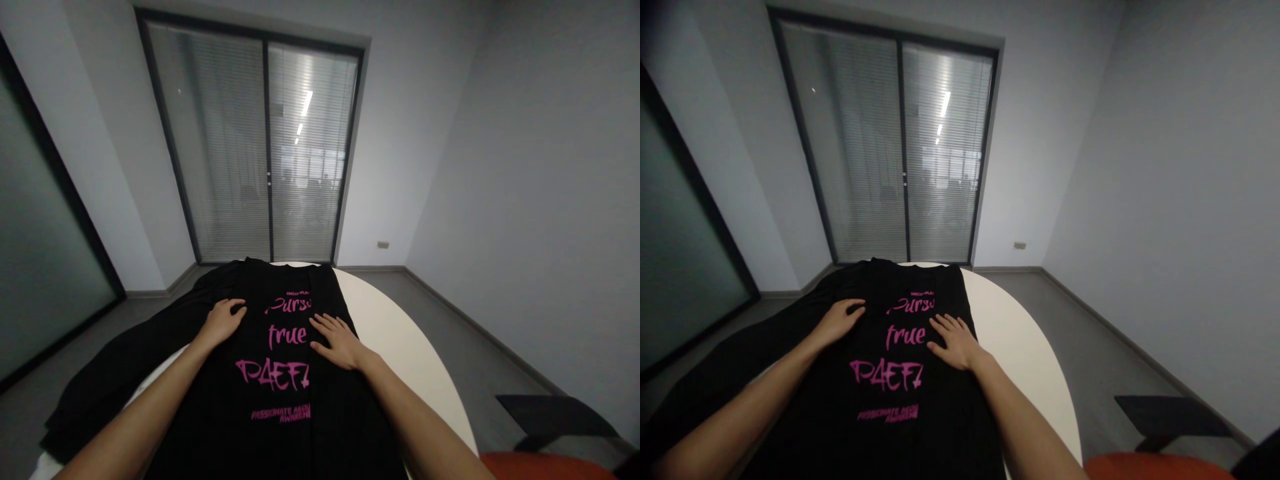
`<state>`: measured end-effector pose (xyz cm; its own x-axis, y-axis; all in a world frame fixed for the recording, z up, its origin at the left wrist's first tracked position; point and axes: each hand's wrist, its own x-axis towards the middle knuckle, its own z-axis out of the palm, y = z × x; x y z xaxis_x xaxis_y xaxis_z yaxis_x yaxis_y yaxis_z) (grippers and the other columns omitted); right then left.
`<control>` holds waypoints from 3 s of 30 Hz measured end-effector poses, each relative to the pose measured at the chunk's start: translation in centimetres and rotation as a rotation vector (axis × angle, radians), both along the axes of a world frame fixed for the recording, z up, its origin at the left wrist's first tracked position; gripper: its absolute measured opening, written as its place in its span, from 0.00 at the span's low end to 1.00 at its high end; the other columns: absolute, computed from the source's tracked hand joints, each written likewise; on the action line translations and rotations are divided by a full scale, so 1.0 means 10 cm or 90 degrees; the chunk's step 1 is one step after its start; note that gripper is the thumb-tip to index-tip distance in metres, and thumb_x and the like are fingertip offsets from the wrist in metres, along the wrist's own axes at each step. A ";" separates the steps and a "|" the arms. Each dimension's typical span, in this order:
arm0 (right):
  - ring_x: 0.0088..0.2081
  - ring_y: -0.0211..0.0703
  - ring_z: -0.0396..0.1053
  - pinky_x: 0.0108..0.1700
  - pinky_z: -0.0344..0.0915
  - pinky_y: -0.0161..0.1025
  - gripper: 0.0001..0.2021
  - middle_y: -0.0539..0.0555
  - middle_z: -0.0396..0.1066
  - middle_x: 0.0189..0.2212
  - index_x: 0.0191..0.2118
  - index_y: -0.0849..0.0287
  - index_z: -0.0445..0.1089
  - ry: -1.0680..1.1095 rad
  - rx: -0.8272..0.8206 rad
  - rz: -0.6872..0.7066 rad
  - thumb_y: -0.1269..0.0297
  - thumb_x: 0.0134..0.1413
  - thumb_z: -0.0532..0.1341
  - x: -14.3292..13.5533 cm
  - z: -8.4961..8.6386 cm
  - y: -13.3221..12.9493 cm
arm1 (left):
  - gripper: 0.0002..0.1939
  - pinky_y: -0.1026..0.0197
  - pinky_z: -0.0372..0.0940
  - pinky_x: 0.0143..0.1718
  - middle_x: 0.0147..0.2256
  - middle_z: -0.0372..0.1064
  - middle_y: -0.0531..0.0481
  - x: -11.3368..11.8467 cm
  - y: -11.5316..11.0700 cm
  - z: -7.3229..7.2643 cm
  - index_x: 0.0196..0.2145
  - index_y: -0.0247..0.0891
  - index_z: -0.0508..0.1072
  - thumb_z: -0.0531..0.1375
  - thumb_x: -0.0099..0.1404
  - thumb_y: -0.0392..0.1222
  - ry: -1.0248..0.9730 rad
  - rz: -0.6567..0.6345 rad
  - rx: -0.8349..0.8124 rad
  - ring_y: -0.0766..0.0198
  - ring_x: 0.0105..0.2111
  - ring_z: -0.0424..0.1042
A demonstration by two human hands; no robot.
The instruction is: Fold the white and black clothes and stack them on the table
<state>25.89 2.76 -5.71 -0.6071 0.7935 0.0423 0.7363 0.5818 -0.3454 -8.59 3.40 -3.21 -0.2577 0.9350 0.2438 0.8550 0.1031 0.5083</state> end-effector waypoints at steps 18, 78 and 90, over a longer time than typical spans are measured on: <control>0.71 0.55 0.40 0.70 0.36 0.58 0.39 0.57 0.45 0.71 0.71 0.57 0.49 0.013 -0.001 -0.006 0.38 0.62 0.51 0.00 0.02 -0.03 | 0.18 0.58 0.60 0.60 0.56 0.68 0.45 0.32 0.30 0.22 0.52 0.38 0.74 0.55 0.65 0.33 0.059 -0.083 0.059 0.57 0.56 0.68; 0.68 0.54 0.48 0.68 0.42 0.60 0.28 0.56 0.52 0.69 0.67 0.49 0.56 0.040 0.118 0.048 0.49 0.66 0.54 0.00 0.11 -0.09 | 0.36 0.69 0.69 0.21 0.48 0.65 0.50 0.85 -0.98 0.20 0.58 0.45 0.65 0.65 0.51 0.36 -0.311 -0.527 -0.503 0.73 0.25 0.69; 0.51 0.44 0.65 0.54 0.61 0.43 0.15 0.54 0.68 0.51 0.54 0.46 0.73 0.001 0.180 0.246 0.61 0.68 0.54 -0.21 0.17 -0.26 | 0.16 0.67 0.63 0.14 0.24 0.67 0.60 0.98 -1.23 0.31 0.40 0.42 0.63 0.62 0.54 0.35 -0.166 -0.558 -0.641 0.69 0.14 0.64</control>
